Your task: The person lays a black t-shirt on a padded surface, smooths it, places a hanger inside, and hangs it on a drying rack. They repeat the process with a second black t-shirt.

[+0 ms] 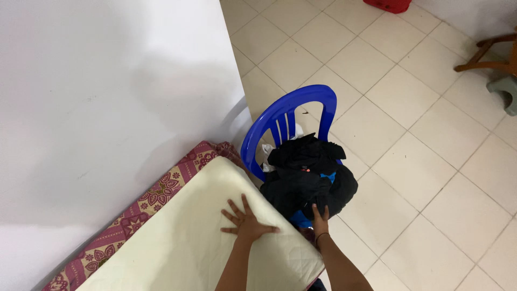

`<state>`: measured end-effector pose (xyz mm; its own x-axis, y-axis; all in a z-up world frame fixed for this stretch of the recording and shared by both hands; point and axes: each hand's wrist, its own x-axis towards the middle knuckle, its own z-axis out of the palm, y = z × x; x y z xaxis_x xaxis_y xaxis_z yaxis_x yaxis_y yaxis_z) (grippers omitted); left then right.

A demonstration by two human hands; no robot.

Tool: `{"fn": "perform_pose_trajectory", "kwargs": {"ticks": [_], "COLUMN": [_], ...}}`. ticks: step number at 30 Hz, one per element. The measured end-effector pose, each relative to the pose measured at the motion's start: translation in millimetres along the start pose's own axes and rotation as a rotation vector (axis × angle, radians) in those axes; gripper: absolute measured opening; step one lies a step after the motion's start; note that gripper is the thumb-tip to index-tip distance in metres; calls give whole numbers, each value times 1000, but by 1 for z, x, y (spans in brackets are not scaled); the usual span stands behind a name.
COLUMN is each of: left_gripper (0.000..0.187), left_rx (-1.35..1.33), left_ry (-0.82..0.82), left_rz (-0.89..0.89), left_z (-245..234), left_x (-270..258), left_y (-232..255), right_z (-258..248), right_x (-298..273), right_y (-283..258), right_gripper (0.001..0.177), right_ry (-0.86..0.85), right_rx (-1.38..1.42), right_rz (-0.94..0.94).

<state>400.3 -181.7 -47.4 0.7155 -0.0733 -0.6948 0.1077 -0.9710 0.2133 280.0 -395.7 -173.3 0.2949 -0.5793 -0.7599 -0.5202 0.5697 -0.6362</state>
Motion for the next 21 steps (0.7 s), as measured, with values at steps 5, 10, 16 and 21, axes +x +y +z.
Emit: {"fn": "perform_pose_trajectory", "kwargs": {"ticks": [5,10,16,21], "left_gripper": [177,178,177,177], "left_rx": [20,7,18,23], "left_ry": [-20,-34,-26,-38], "left_rz": [-45,-53,-50,-58], "left_z": [-5,-4,-5,-4], "left_x": [3,-1,-2,-1], "left_y": [3,5,5,8], "right_z": [5,13,35,47], "right_x": [41,66,74,84], "right_y": [-9,-14,-1,16], "right_gripper": [115,116,109,101], "right_ry": [35,-35,-143,-141], "right_rx": [357,345,-73,-250], "right_rz": [208,216,104,-80]}}
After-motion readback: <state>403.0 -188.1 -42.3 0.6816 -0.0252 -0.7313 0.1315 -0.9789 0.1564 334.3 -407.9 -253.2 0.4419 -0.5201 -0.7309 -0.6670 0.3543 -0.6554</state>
